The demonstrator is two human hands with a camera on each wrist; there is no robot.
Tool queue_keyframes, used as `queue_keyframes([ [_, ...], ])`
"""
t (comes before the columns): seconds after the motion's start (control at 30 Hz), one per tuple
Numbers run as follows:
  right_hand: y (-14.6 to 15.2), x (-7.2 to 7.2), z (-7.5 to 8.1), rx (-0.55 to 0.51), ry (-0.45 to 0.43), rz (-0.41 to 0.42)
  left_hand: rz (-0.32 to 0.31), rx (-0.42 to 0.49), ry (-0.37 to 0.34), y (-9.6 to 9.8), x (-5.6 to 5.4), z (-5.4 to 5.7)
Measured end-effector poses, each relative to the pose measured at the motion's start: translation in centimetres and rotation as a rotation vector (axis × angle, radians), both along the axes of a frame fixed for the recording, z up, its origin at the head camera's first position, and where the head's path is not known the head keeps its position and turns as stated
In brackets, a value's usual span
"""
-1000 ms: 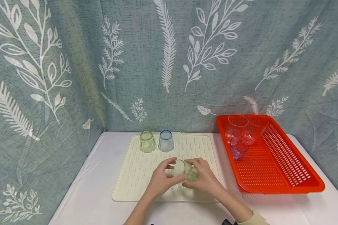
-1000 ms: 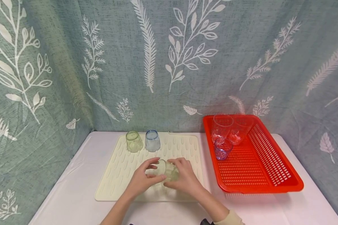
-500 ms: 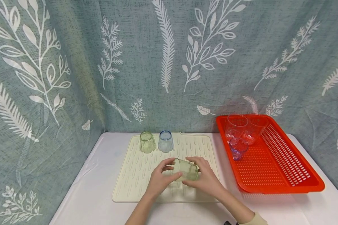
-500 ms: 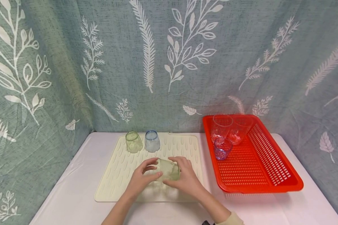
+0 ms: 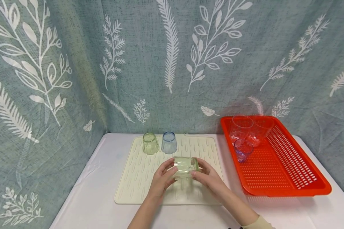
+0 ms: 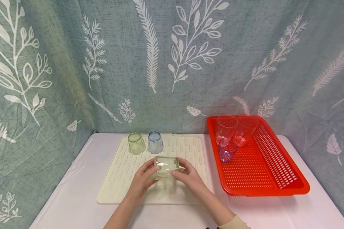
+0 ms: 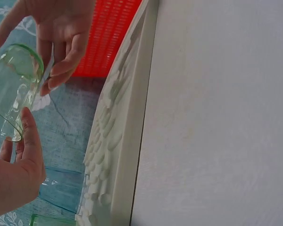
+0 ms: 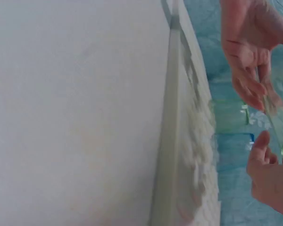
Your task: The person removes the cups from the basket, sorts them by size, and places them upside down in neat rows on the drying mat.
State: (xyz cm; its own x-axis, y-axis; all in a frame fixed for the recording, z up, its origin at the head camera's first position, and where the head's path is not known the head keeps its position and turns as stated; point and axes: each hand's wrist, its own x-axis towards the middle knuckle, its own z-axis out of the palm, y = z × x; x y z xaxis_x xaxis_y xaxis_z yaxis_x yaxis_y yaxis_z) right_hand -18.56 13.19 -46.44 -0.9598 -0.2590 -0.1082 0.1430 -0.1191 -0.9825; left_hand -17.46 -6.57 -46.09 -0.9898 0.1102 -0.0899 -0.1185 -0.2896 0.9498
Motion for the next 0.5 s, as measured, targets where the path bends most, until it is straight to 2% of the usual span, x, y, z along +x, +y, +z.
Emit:
queue_keyframes([
  [0.17, -0.12, 0.11, -0.18, -0.139, -0.066, 0.013, -0.002, 0.049, -0.013, 0.07, 0.08, 0.07],
  [0.5, -0.45, 0.07, 0.00, -0.239, -0.130, -0.022, -0.018, 0.085, -0.025, 0.08, 0.20, 0.03],
])
